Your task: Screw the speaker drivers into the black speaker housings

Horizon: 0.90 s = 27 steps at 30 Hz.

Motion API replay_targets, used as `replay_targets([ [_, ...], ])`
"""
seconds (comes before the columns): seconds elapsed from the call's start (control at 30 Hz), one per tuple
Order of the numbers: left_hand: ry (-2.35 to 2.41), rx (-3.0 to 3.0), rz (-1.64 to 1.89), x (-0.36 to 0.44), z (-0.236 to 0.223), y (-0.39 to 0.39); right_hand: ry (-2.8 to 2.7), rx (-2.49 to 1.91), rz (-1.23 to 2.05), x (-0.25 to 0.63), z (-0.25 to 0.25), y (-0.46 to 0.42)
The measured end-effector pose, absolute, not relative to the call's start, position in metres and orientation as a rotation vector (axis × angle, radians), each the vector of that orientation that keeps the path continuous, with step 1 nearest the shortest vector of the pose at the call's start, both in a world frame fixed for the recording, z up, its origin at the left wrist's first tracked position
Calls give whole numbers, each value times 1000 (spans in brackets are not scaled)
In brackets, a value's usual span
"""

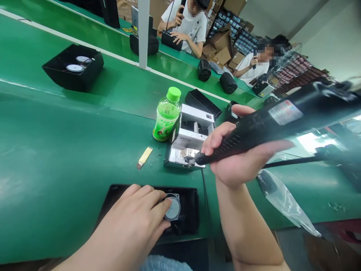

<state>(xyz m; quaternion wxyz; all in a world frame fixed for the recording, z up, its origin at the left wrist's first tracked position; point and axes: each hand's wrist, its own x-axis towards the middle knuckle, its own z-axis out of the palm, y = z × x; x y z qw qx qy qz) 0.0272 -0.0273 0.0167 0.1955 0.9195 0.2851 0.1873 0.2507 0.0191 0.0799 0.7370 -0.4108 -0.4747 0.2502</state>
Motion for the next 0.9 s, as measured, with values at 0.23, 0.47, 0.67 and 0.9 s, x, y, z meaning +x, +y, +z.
replay_targets([
  [0.23,797,2590,572,24,11,-30,-958,-846,653,260,100,-26],
  [0.47,824,2618,335,40,6,-33,-973,-861,791,261,95,-70],
  [0.67,826,2662,370,43,3,-31,-850,-801,933,257,66,-61],
  [0.9,836,2677,391,43,6,-30,-862,-818,995,264,57,-56],
])
